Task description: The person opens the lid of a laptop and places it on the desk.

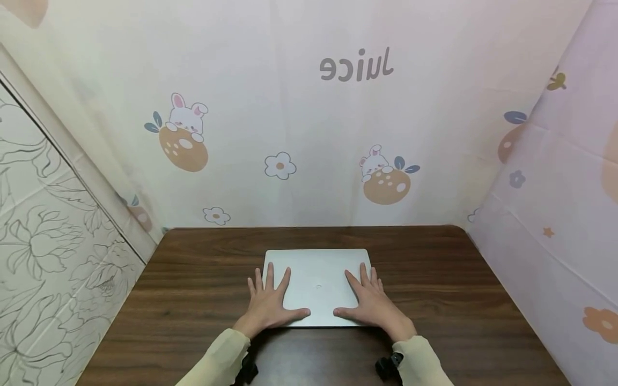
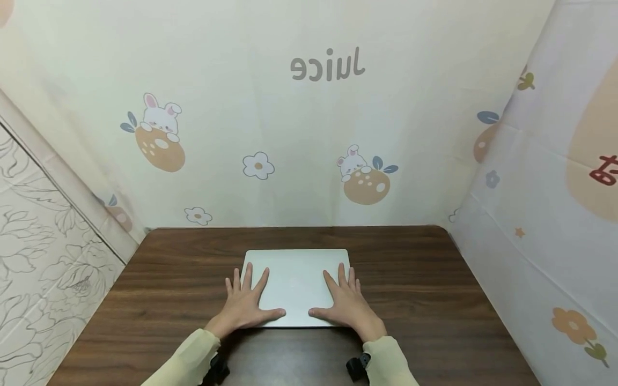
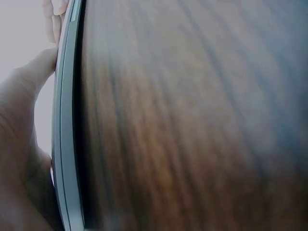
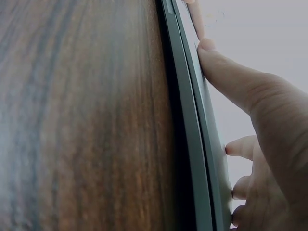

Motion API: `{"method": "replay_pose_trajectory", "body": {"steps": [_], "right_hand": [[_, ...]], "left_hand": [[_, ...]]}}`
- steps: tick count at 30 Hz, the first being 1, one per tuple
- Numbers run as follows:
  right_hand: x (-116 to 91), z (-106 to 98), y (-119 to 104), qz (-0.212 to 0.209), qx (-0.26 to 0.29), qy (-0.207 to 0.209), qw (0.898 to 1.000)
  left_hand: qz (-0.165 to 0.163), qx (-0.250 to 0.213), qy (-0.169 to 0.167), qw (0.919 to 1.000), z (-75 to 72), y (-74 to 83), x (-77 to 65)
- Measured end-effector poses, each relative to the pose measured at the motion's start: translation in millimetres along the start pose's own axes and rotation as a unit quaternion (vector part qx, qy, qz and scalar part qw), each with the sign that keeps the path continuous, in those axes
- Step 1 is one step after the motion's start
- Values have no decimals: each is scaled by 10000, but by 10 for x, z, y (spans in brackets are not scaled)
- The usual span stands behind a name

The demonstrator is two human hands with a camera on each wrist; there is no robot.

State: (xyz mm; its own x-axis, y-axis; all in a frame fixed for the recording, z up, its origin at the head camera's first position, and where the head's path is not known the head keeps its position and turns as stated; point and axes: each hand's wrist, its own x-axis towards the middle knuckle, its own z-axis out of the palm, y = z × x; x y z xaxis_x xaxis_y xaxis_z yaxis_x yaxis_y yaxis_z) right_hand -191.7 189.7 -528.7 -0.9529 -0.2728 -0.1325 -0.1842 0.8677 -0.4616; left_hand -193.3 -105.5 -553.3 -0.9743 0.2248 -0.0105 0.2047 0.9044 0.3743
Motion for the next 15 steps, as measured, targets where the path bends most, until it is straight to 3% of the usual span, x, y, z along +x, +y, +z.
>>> {"method": "replay_pose_trajectory", "body": {"steps": [15], "right_hand": [[0,-6,60,81,-29,-31,10000]], "left_hand": [[31,-21,-47,10000,-8,66,-2]]}}
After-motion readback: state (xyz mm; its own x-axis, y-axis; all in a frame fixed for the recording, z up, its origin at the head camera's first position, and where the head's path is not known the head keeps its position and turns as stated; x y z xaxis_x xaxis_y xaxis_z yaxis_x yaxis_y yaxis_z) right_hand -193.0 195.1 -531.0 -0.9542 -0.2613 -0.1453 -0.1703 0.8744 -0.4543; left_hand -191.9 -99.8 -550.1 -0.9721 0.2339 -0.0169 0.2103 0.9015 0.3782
